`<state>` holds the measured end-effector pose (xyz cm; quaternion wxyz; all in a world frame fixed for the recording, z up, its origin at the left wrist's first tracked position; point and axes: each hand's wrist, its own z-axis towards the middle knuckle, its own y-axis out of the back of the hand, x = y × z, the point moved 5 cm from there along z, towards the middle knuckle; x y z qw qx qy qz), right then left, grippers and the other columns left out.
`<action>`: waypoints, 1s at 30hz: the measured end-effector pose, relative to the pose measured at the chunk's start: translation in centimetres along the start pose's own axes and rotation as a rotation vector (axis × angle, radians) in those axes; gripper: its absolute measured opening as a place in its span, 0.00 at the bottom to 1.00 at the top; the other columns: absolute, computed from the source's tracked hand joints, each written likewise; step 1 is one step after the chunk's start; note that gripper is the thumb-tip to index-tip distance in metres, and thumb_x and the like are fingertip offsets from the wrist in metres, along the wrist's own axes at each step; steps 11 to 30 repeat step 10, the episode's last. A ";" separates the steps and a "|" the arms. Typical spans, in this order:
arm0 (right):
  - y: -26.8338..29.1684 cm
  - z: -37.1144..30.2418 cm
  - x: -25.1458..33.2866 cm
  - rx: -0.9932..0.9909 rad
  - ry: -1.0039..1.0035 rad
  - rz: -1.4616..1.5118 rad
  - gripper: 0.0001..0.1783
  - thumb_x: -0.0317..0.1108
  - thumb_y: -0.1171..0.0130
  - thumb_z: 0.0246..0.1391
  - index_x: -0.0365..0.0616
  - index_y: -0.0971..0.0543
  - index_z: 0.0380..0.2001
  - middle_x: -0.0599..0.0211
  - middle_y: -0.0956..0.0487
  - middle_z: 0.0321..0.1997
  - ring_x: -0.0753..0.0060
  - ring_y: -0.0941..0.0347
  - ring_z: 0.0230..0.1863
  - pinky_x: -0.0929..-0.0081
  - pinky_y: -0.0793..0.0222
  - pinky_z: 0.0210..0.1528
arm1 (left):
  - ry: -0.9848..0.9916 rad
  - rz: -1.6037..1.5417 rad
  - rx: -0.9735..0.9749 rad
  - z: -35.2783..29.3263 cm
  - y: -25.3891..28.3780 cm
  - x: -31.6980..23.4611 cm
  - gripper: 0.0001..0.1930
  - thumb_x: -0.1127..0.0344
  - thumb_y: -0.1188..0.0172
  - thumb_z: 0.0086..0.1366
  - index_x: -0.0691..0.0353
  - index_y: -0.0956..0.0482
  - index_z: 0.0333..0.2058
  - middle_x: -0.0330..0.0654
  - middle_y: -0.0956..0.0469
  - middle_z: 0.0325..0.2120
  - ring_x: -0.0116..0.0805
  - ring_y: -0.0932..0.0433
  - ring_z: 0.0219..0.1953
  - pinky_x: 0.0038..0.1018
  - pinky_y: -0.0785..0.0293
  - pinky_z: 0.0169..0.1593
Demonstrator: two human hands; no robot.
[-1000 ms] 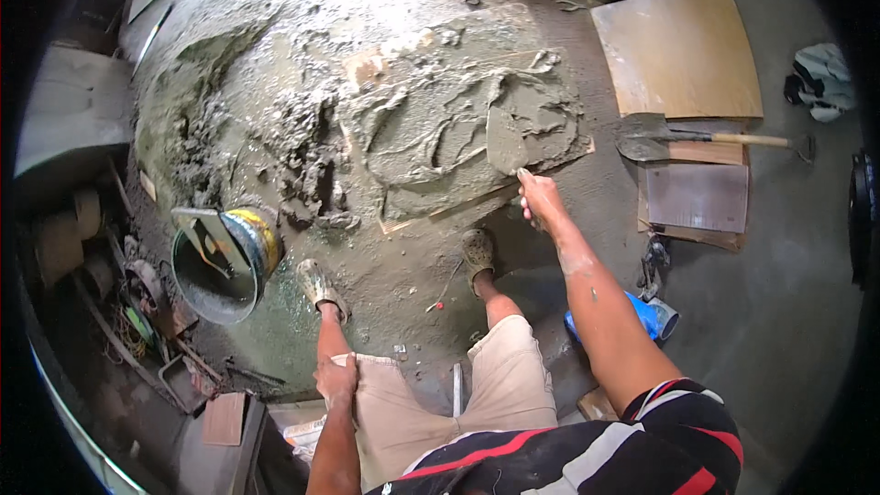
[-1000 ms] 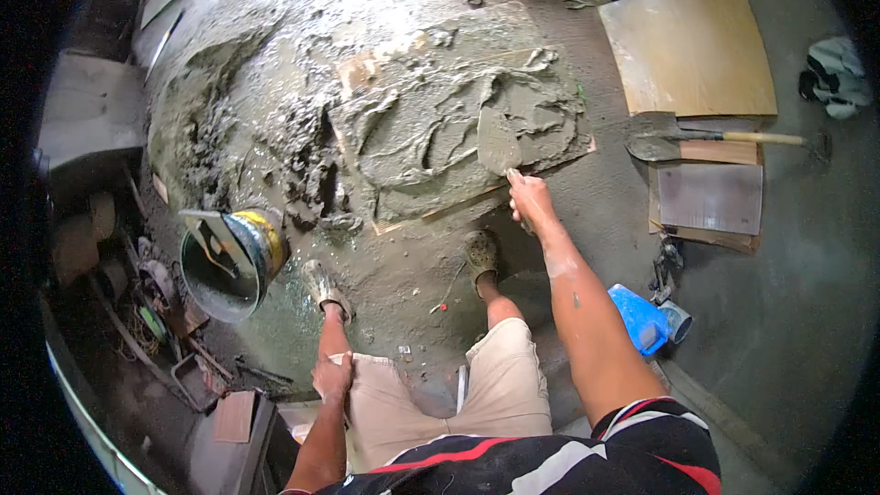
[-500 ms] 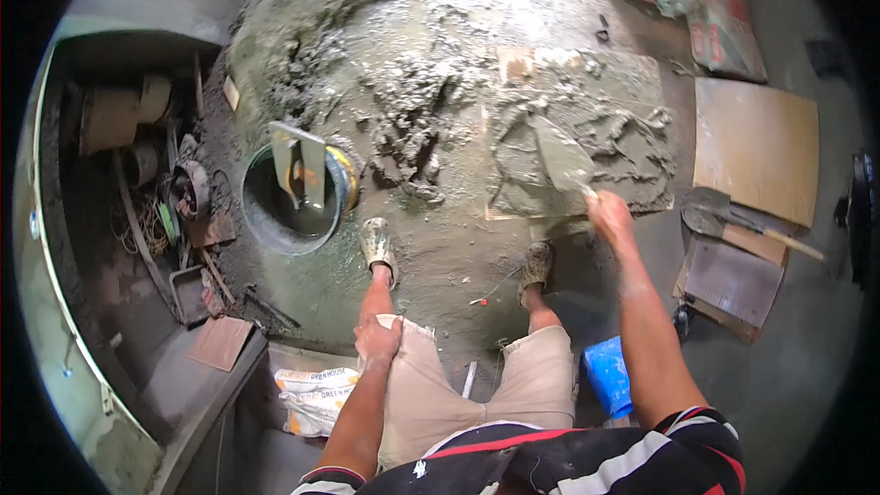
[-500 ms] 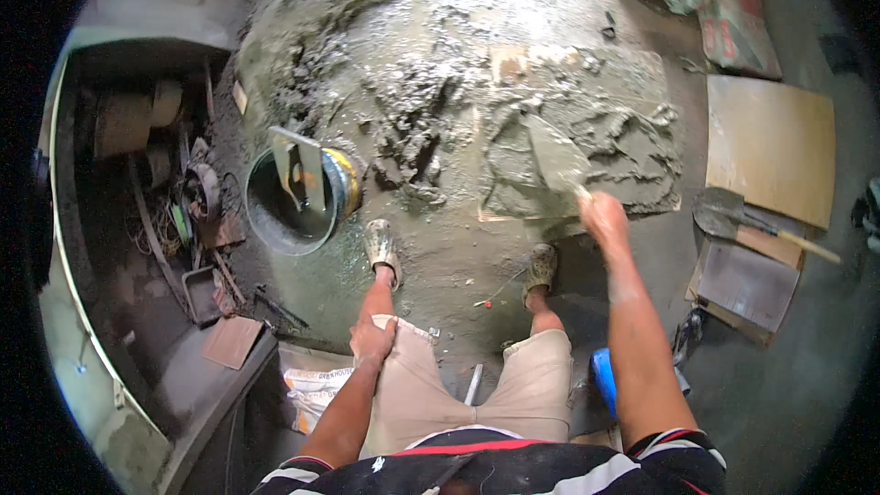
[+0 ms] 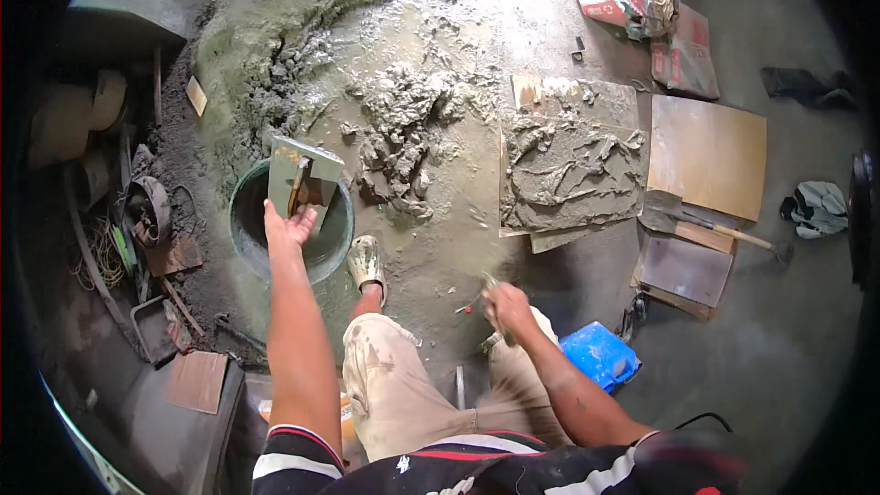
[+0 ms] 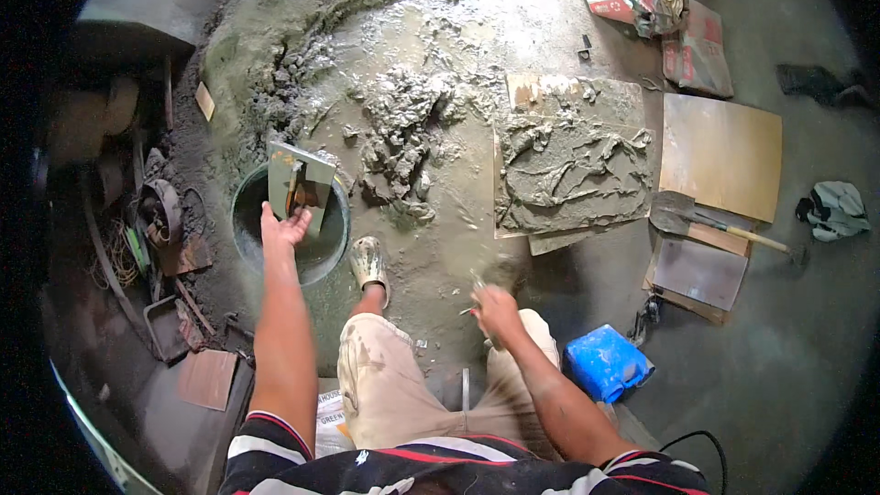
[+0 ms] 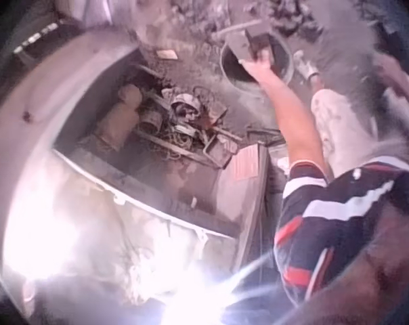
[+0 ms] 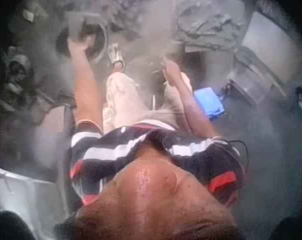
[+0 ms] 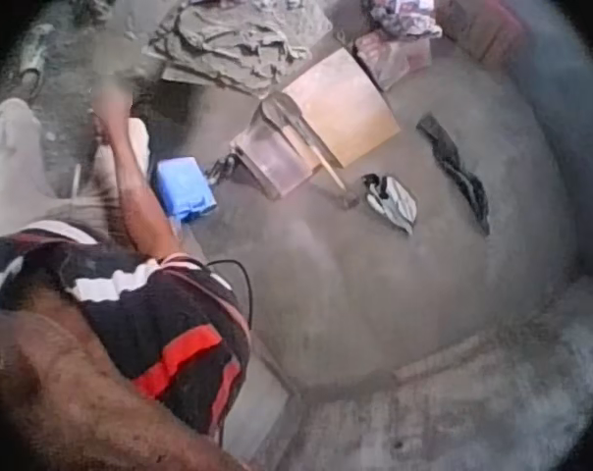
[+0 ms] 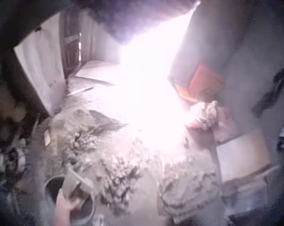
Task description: The person applies mortar to the back of a tile using a trowel, wipes the tile with a sponge, and سپس spreads additional mortar onto the floor surface.
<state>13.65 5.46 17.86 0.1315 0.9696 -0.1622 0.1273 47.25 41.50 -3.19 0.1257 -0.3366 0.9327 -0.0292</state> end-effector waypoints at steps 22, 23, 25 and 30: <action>-8.7 39.5 12.7 -0.383 0.609 -0.436 0.28 0.50 0.53 0.65 0.34 0.17 0.32 0.40 0.17 0.33 0.37 0.19 0.37 0.45 0.26 0.42 | -0.056 -0.224 -0.177 4.1 -0.5 1.1 0.12 0.68 0.48 0.70 0.66 0.21 0.47 0.48 0.21 0.41 0.39 0.21 0.44 0.31 0.19 0.46; -8.7 39.5 12.7 -0.383 0.609 -0.436 0.28 0.50 0.53 0.65 0.34 0.17 0.32 0.40 0.17 0.33 0.37 0.19 0.37 0.45 0.26 0.42 | -0.056 -0.224 -0.177 4.1 -0.5 1.1 0.12 0.68 0.48 0.70 0.66 0.21 0.47 0.48 0.21 0.41 0.39 0.21 0.44 0.31 0.19 0.46; -8.7 39.5 12.7 -0.383 0.609 -0.436 0.28 0.50 0.53 0.65 0.34 0.17 0.32 0.40 0.17 0.33 0.37 0.19 0.37 0.45 0.26 0.42 | -0.056 -0.224 -0.177 4.1 -0.5 1.1 0.12 0.68 0.48 0.70 0.66 0.21 0.47 0.48 0.21 0.41 0.39 0.21 0.44 0.31 0.19 0.46; -8.7 39.5 12.7 -0.383 0.609 -0.436 0.28 0.50 0.53 0.65 0.34 0.17 0.32 0.40 0.17 0.33 0.37 0.19 0.37 0.45 0.26 0.42 | -0.056 -0.224 -0.177 4.1 -0.5 1.1 0.12 0.68 0.48 0.70 0.66 0.21 0.47 0.48 0.21 0.41 0.39 0.21 0.44 0.31 0.19 0.46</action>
